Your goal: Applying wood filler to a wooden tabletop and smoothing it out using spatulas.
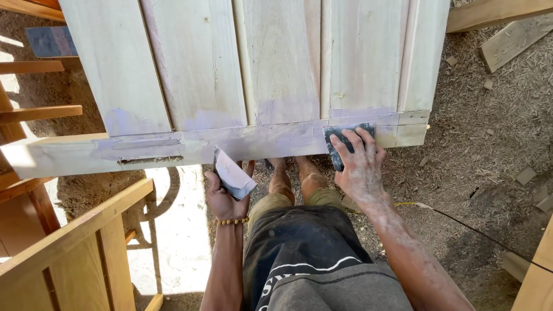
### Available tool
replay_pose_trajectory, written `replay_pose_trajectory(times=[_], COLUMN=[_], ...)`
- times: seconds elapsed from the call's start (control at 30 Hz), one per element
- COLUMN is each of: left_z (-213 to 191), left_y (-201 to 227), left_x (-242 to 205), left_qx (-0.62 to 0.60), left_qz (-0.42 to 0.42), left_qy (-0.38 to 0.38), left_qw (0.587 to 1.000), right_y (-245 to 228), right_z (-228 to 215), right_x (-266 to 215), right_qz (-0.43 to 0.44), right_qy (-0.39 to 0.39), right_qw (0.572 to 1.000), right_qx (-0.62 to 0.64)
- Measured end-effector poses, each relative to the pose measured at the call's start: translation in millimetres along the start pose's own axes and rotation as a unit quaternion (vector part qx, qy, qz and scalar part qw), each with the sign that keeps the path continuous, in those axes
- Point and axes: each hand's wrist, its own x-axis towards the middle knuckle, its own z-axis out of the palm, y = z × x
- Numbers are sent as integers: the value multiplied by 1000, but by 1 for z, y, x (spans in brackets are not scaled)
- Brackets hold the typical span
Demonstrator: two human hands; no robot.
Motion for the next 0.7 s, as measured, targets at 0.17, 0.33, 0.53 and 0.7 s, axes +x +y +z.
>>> replay_pose_trajectory(times=[0.17, 0.33, 0.53, 0.7], left_z=[-6, -2, -8, -3], left_y=[1, 8, 10, 7], left_x=[9, 10, 5, 11], left_qx=[-5, 9, 22, 53], left_qz=[-11, -24, -41, -52], left_qy=[-61, -48, -30, -25], left_qw=[998, 999, 998, 997], right_y=[-2, -20, -41, -11], right_z=[-3, -36, -24, -36], right_x=[-12, 2, 1, -20], right_qz=[16, 35, 26, 89], right_qy=[-57, -92, -54, -174], right_qw=[998, 995, 998, 980], right_qx=[-11, -5, 33, -20])
